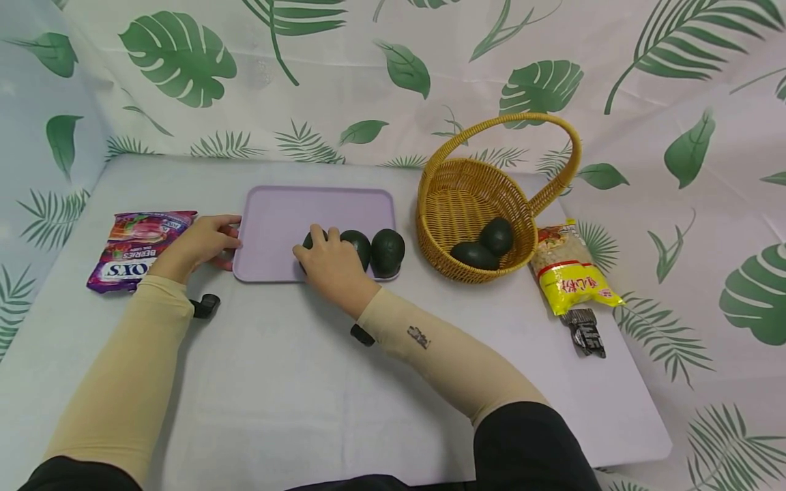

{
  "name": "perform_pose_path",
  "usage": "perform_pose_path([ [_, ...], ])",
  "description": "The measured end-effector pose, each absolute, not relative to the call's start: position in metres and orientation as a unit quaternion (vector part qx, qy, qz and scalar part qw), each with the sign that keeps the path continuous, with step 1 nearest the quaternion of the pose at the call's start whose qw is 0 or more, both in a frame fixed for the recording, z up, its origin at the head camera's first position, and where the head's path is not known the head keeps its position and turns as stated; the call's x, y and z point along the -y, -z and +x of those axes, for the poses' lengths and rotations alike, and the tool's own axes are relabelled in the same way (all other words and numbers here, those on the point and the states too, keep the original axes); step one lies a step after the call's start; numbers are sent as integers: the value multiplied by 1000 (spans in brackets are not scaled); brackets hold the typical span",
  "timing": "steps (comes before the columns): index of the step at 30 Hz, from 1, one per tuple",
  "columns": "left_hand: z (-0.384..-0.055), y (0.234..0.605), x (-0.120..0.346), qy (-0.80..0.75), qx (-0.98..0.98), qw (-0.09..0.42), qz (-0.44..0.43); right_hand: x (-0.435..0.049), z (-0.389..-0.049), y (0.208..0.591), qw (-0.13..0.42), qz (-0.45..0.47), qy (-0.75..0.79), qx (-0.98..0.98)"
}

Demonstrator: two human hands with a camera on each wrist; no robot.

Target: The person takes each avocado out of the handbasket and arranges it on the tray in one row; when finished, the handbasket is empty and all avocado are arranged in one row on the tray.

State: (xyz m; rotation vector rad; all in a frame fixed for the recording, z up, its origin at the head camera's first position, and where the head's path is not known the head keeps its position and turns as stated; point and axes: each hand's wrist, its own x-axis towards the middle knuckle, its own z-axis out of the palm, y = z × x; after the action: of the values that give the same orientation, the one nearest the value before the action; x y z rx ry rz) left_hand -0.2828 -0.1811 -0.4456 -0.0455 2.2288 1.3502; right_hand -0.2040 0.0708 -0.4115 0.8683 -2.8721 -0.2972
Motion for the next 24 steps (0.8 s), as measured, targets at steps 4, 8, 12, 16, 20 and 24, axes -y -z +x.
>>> perform_pose_path([
  [4,-283,445,181,-499,-825,264,-17,-73,-204,410,67,294,85,950],
  [8,-282,445,181,-499,-825,264,-17,-77,-205,406,76,294,50,952],
  [12,-282,445,182,-499,-826,261,-14,-84,-206,399,62,280,0,958],
  [16,-282,445,182,-500,-827,258,-11,-94,-206,392,31,256,-51,965],
  [20,-281,444,182,-500,-825,261,-11,-108,-208,386,23,249,-100,963],
  [24,-281,444,181,-500,-826,261,-12,-126,-208,380,39,261,-162,951],
])
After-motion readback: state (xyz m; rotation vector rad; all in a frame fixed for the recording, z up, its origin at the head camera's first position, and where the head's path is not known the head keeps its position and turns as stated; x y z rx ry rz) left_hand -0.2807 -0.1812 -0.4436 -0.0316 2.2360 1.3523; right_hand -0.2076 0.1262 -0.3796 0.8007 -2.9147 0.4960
